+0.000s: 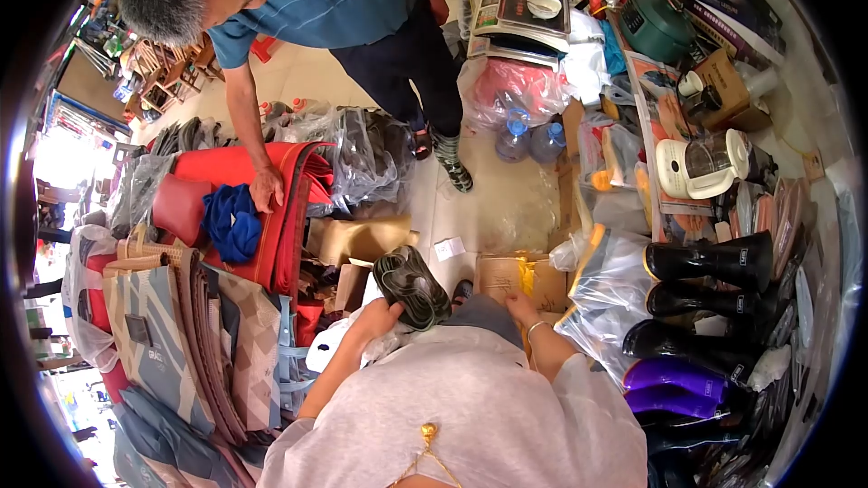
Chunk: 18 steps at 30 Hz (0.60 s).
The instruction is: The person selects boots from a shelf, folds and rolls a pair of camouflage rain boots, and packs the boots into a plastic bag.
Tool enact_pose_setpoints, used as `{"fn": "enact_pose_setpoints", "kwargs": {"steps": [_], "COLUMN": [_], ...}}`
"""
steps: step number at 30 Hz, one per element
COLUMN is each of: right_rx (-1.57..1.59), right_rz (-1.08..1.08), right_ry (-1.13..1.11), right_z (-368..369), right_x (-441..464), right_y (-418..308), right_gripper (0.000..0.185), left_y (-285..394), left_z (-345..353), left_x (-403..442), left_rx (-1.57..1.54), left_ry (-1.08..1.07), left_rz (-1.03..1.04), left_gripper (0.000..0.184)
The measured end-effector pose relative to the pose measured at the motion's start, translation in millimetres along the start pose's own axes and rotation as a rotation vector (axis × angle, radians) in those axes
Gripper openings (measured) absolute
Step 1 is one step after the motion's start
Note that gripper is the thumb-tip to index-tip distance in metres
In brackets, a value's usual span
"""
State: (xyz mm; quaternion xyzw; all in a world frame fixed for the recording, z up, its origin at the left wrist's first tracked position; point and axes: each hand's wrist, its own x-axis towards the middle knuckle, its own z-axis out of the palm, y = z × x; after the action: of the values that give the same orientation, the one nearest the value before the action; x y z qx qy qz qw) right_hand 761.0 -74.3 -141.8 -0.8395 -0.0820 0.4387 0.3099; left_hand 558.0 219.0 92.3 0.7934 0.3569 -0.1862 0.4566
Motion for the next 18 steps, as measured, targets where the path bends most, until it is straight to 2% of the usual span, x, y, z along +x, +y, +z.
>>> {"fn": "enact_pose_setpoints", "kwargs": {"steps": [3,6,10,13,15,18], "right_rx": [-0.005,0.108,0.028,0.092,0.031,0.064], "right_rz": [0.046,0.063,0.031,0.032,0.073,0.088], "right_ry": [-0.145,-0.102,-0.11,-0.098,-0.08,-0.086], "right_z": [-9,-8,-4,-5,-5,-4], "right_x": [-8,-15,-5,-11,-9,-9], "right_y": [-11,-18,-1,-6,-4,-3], "right_gripper": [0.018,0.017,0.016,0.015,0.022,0.022], "left_y": [0,4,-2,-2,0,1], "left_z": [0,-3,2,1,-1,-2], "left_x": [0,-4,-1,-1,-1,-3], "left_rx": [0.027,-0.001,0.018,0.026,0.036,0.029], "left_ry": [-0.021,0.006,0.023,0.014,0.005,0.002], "left_rz": [-0.062,-0.014,-0.01,-0.016,-0.02,-0.012], "left_gripper": [0.044,0.046,0.046,0.046,0.046,0.045]}}
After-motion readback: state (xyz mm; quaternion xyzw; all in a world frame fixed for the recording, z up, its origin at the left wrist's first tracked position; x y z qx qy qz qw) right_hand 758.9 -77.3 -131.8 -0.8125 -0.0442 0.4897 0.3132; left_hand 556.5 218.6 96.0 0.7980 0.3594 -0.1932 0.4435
